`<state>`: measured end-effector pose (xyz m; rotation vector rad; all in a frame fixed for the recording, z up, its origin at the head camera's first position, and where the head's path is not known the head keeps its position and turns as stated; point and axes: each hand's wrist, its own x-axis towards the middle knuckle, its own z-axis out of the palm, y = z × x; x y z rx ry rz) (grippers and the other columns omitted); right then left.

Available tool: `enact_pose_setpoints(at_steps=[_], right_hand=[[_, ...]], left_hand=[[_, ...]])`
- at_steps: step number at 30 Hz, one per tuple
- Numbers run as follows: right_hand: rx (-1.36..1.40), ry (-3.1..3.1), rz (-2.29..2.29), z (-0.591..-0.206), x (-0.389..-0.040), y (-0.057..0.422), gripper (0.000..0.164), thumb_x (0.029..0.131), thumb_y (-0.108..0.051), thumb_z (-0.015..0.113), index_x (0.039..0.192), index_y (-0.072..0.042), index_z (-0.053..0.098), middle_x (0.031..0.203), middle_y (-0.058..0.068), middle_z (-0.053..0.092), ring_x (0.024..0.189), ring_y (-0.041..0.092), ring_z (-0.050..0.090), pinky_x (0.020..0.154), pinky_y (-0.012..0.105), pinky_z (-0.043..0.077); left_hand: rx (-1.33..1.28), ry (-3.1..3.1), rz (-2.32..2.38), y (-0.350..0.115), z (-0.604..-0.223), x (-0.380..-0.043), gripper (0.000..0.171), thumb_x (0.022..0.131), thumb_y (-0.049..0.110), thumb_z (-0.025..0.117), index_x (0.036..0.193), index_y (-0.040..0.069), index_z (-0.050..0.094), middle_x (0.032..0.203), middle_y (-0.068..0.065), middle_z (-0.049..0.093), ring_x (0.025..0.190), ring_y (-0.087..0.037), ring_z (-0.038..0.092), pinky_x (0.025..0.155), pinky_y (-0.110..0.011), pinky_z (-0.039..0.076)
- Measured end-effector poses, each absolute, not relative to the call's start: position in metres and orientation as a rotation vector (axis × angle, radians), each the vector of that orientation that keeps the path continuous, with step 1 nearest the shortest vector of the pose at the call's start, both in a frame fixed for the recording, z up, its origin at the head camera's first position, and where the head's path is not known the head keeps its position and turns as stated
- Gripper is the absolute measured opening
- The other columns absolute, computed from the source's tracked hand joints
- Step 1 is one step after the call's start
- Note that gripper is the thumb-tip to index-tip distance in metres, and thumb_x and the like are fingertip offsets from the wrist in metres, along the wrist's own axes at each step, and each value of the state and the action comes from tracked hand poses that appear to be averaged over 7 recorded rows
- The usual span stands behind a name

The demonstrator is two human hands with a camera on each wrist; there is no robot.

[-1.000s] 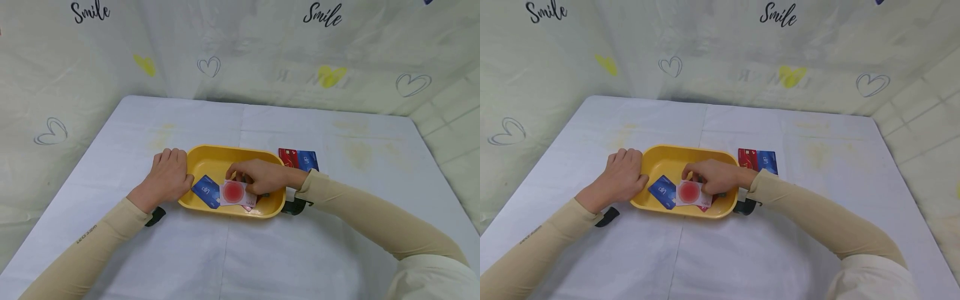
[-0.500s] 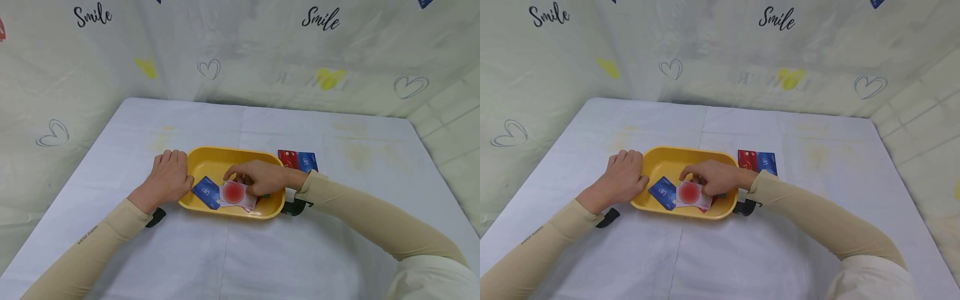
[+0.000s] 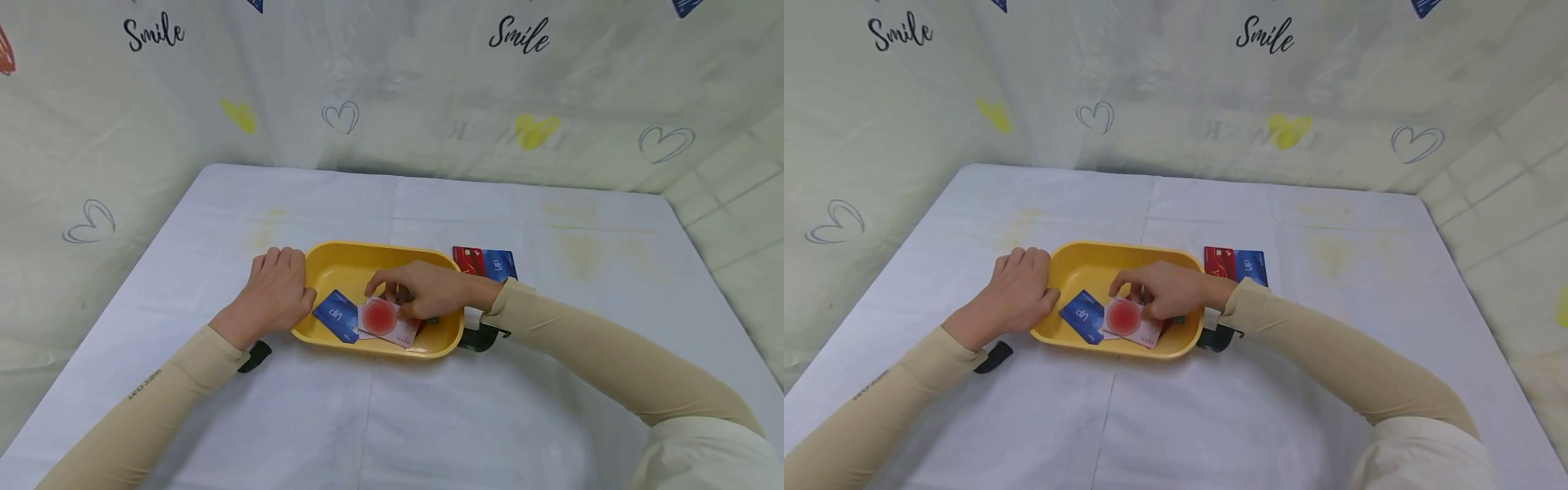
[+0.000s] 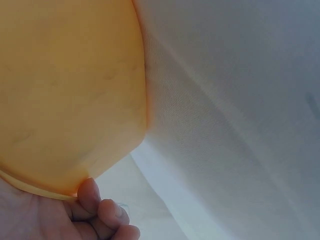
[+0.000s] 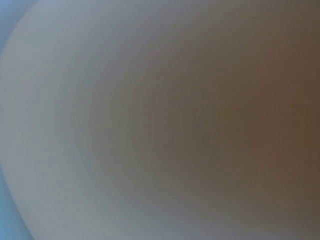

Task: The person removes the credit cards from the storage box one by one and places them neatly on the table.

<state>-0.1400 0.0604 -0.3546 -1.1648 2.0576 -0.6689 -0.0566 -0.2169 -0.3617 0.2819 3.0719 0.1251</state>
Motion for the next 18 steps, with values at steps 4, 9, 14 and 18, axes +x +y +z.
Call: enact_pose_setpoints(at_steps=[4,9,14,18], right_hand=[[-1.170,2.057,-0.688,-0.3535,-0.1393,0.0608,0.048,0.092,-0.009,0.068,0.136,-0.023,0.058,0.105,0.001,0.066,0.087,0.013,0.064,0.076,0.025,0.058],[-1.199,2.064,-0.714,-0.3525,-0.1385,0.0621,0.047,0.092,-0.008,0.068,0.135,-0.024,0.059,0.105,0.000,0.067,0.086,0.011,0.065,0.076,0.025,0.059],[-1.227,2.074,-0.732,-0.3516,-0.1372,0.0632,0.046,0.092,-0.008,0.067,0.134,-0.024,0.059,0.103,-0.002,0.066,0.085,0.010,0.065,0.074,0.025,0.059],[-1.242,2.088,-0.746,-0.3508,-0.1353,0.0638,0.046,0.092,-0.007,0.067,0.134,-0.024,0.059,0.102,-0.002,0.066,0.085,0.010,0.065,0.074,0.025,0.060]], left_hand=[[0.287,3.076,0.121,-0.2170,-0.3621,-0.0565,0.024,0.096,0.021,0.047,0.098,-0.002,0.043,0.088,-0.012,0.039,0.091,-0.032,0.037,0.083,-0.045,0.032],[0.283,3.079,0.123,-0.2167,-0.3616,-0.0565,0.024,0.095,0.022,0.047,0.098,-0.002,0.043,0.087,-0.013,0.040,0.091,-0.032,0.038,0.085,-0.046,0.033],[0.280,3.073,0.112,-0.2166,-0.3609,-0.0564,0.025,0.096,0.022,0.047,0.100,-0.002,0.044,0.088,-0.013,0.041,0.092,-0.033,0.038,0.085,-0.047,0.033],[0.277,3.068,0.103,-0.2171,-0.3611,-0.0568,0.026,0.096,0.022,0.047,0.101,-0.003,0.044,0.089,-0.013,0.041,0.093,-0.033,0.038,0.085,-0.047,0.033]])
